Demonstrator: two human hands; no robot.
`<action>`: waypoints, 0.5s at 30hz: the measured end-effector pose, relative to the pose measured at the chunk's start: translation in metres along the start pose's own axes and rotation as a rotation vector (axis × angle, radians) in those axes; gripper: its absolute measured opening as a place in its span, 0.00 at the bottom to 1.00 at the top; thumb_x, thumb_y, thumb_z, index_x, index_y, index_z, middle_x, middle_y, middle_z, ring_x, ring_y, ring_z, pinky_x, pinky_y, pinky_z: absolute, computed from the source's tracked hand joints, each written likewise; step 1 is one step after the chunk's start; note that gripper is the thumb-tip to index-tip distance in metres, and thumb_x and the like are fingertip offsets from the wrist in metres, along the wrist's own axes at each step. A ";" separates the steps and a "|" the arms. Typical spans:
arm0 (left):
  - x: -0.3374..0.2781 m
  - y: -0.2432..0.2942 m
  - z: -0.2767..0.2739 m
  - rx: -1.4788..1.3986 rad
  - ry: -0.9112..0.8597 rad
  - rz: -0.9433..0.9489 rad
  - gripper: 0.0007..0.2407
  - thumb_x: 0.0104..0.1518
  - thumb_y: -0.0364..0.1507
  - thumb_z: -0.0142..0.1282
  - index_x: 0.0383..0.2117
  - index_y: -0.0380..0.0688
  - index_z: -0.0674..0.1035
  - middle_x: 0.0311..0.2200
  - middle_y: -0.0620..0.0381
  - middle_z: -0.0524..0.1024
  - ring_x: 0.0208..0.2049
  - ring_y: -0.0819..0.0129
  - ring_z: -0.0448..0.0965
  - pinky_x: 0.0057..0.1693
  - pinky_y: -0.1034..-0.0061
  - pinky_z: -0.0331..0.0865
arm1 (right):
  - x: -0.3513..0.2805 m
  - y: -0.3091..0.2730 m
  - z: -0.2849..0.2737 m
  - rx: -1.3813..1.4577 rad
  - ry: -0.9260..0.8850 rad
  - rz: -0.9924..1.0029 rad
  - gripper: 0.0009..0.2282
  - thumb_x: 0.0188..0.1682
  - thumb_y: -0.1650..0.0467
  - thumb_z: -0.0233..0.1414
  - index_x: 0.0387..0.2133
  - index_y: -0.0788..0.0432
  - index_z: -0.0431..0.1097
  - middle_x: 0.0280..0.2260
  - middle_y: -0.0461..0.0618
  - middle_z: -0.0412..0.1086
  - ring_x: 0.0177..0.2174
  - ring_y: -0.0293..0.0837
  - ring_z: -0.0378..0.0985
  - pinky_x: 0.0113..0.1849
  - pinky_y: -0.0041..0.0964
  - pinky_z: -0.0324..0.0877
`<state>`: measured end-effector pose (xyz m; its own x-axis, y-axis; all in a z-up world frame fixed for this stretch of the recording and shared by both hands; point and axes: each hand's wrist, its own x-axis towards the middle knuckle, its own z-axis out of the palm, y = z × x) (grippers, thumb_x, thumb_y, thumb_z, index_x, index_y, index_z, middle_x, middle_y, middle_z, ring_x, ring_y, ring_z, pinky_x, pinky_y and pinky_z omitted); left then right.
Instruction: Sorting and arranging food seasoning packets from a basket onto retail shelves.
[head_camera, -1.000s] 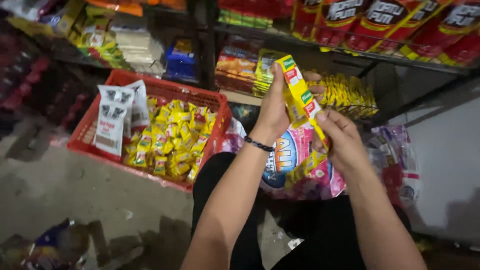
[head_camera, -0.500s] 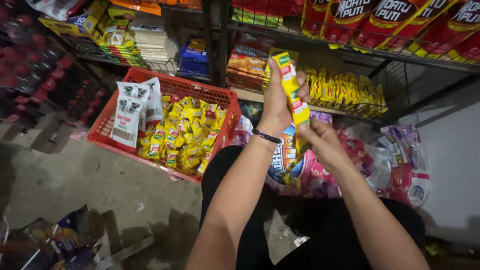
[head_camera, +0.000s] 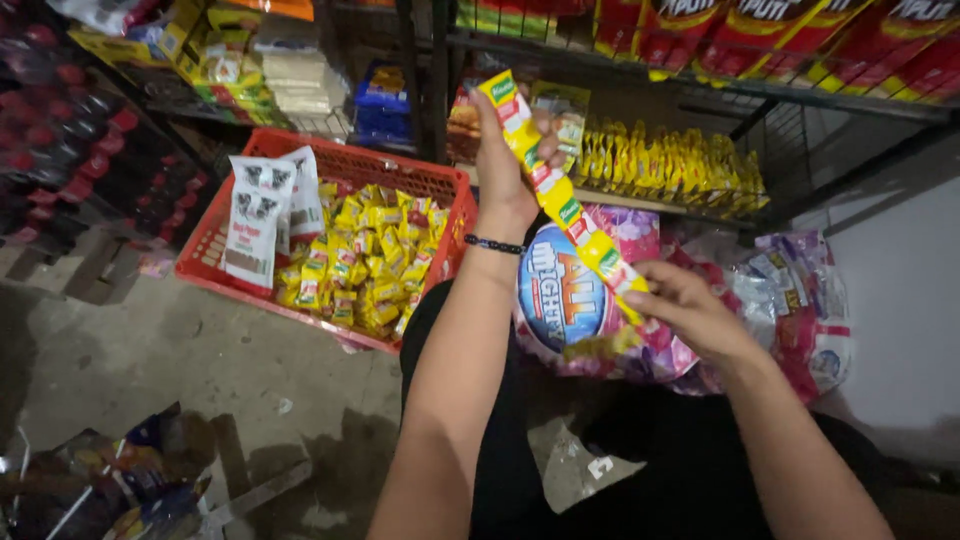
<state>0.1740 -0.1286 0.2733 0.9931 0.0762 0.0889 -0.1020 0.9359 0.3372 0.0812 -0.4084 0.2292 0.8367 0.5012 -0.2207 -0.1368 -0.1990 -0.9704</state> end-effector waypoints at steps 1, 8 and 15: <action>0.005 0.005 0.005 0.023 0.044 0.000 0.24 0.62 0.58 0.38 0.44 0.52 0.70 0.25 0.58 0.69 0.19 0.74 0.66 0.29 0.77 0.63 | -0.003 -0.004 -0.010 0.042 0.016 -0.036 0.14 0.50 0.71 0.57 0.48 0.65 0.72 0.40 0.47 0.75 0.39 0.35 0.74 0.43 0.33 0.68; 0.002 -0.027 0.009 0.323 -0.072 -0.061 0.27 0.62 0.59 0.38 0.42 0.46 0.73 0.22 0.59 0.72 0.16 0.74 0.68 0.23 0.78 0.63 | -0.011 -0.043 -0.016 0.368 0.024 -0.209 0.12 0.55 0.74 0.53 0.50 0.67 0.68 0.42 0.51 0.74 0.42 0.40 0.76 0.45 0.36 0.71; -0.002 -0.064 0.001 0.703 -0.093 -0.072 0.32 0.65 0.56 0.39 0.56 0.34 0.72 0.47 0.52 0.75 0.48 0.68 0.74 0.54 0.73 0.67 | 0.010 -0.053 -0.009 0.497 0.040 -0.307 0.12 0.56 0.75 0.51 0.52 0.67 0.67 0.45 0.53 0.74 0.43 0.42 0.77 0.47 0.39 0.72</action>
<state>0.1788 -0.1886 0.2530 0.9929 -0.0370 0.1127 -0.0801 0.4915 0.8672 0.1018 -0.4002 0.2792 0.8956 0.4390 0.0721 -0.1094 0.3744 -0.9208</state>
